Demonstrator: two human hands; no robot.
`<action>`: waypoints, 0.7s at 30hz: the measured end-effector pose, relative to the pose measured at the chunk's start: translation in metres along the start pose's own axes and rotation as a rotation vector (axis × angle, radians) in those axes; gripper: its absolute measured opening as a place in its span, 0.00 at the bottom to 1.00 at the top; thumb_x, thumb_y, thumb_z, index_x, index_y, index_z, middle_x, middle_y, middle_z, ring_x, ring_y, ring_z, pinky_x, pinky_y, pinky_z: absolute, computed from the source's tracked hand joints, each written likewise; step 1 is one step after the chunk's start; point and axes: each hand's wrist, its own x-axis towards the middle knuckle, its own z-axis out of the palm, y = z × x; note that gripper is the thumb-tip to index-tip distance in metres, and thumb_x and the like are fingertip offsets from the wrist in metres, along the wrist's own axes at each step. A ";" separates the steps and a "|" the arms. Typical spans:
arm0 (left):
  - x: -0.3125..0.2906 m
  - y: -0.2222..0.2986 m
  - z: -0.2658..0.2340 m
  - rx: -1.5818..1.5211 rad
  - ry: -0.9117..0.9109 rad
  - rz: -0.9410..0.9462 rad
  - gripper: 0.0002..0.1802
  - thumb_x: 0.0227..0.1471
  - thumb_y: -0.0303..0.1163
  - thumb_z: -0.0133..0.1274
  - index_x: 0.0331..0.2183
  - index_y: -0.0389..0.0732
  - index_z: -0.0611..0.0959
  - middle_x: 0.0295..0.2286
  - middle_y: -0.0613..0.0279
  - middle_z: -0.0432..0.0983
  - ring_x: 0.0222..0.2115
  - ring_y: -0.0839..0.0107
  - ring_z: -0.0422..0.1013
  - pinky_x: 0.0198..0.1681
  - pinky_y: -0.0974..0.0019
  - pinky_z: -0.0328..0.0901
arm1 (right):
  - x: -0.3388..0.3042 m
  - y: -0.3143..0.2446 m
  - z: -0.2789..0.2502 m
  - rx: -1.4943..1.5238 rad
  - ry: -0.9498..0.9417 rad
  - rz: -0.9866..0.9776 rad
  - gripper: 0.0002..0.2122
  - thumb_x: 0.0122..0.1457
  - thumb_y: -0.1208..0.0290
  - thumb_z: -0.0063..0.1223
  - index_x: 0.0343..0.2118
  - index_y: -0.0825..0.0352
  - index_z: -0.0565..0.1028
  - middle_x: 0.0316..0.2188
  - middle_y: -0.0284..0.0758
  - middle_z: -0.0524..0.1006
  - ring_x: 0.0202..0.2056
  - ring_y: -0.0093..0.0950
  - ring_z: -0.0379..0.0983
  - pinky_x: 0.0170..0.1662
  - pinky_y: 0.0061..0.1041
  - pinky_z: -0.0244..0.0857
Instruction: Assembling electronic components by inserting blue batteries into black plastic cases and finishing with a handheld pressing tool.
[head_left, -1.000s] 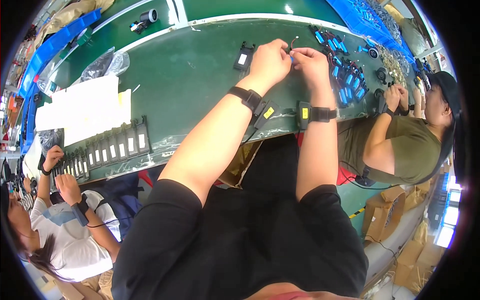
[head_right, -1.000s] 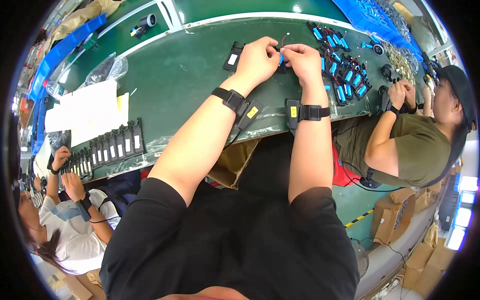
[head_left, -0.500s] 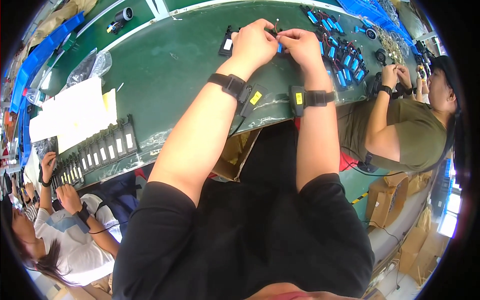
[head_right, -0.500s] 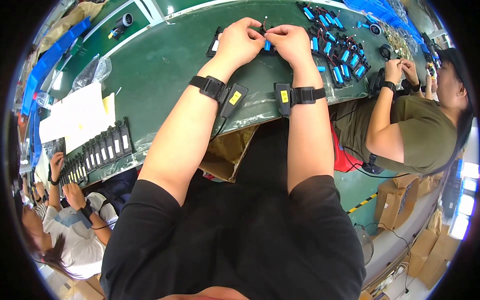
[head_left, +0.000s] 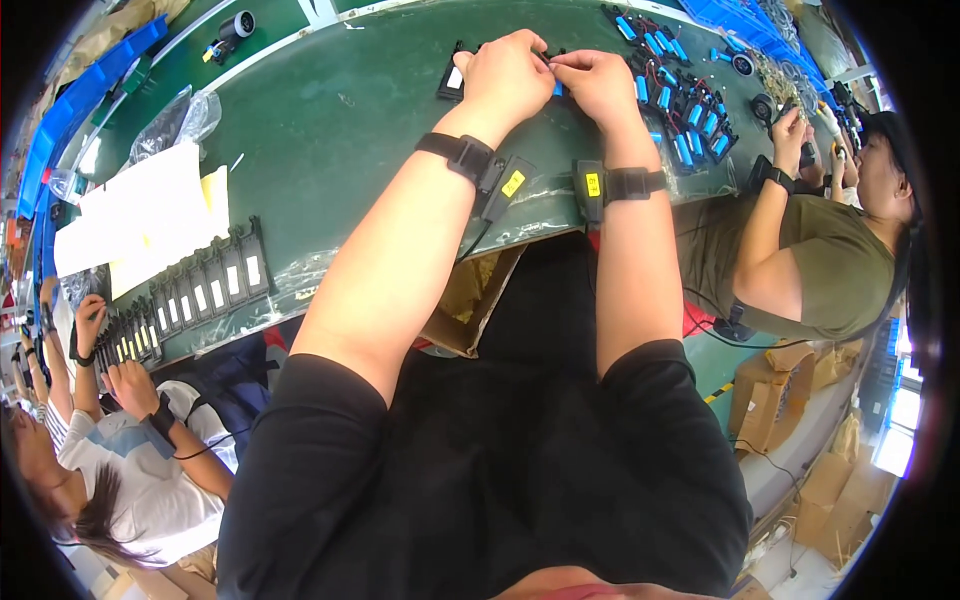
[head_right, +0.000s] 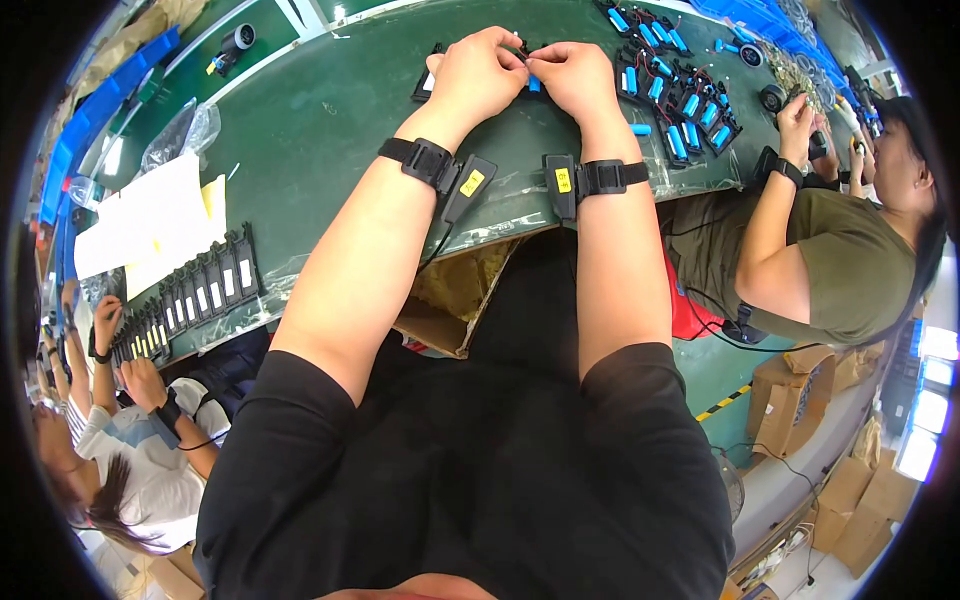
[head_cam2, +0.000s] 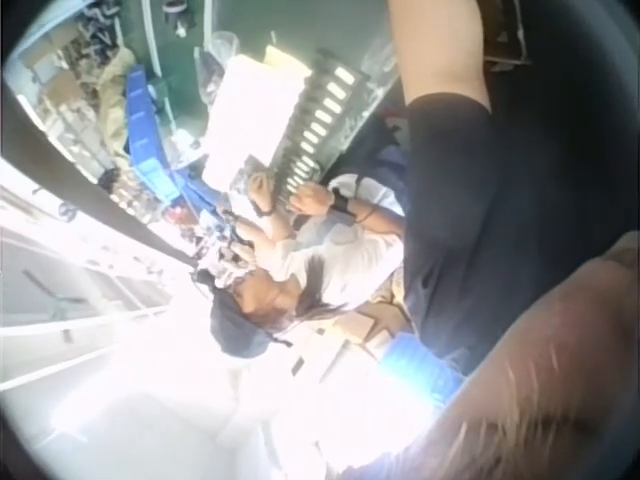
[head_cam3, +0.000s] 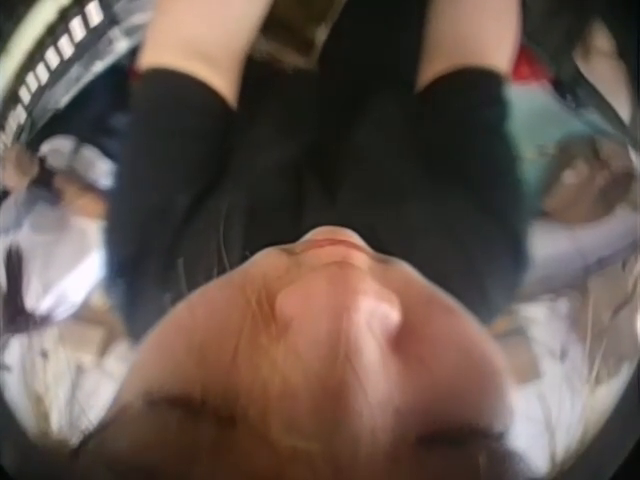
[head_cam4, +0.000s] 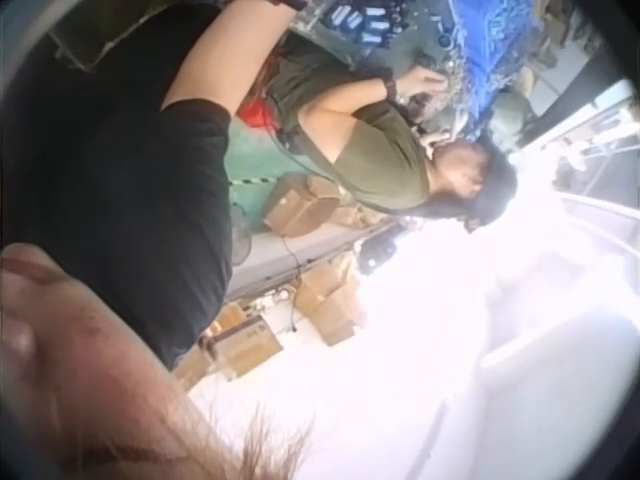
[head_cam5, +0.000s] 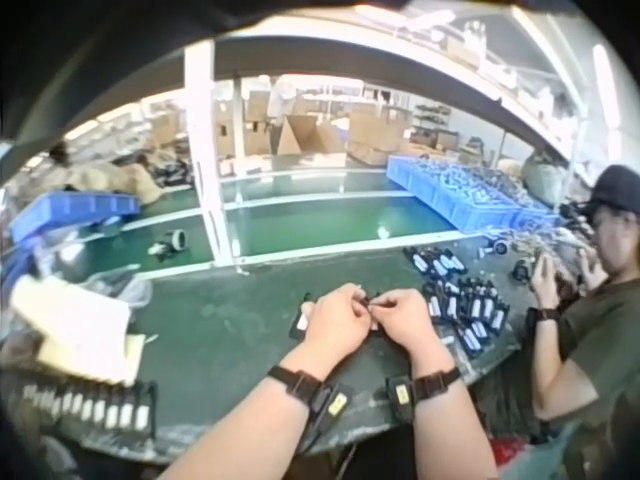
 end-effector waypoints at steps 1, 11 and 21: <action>0.001 0.000 -0.001 0.012 -0.001 0.003 0.19 0.53 0.35 0.65 0.49 0.48 0.89 0.32 0.73 0.90 0.39 0.68 0.84 0.55 0.49 0.58 | -0.001 -0.003 0.000 -0.056 0.005 -0.014 0.12 0.57 0.65 0.70 0.41 0.64 0.90 0.32 0.39 0.89 0.34 0.30 0.86 0.42 0.31 0.78; -0.004 0.000 -0.003 0.040 0.013 0.036 0.17 0.53 0.34 0.63 0.46 0.48 0.90 0.30 0.73 0.89 0.37 0.66 0.84 0.54 0.48 0.59 | -0.006 -0.006 0.013 -0.171 0.087 -0.084 0.10 0.58 0.66 0.68 0.38 0.66 0.89 0.33 0.44 0.88 0.35 0.40 0.87 0.44 0.37 0.80; 0.001 0.003 -0.006 0.049 0.027 0.027 0.16 0.54 0.35 0.61 0.45 0.47 0.90 0.31 0.68 0.89 0.37 0.64 0.84 0.57 0.51 0.61 | -0.010 -0.014 0.001 -0.163 0.020 -0.101 0.08 0.57 0.68 0.66 0.36 0.66 0.89 0.33 0.46 0.87 0.37 0.43 0.86 0.45 0.38 0.79</action>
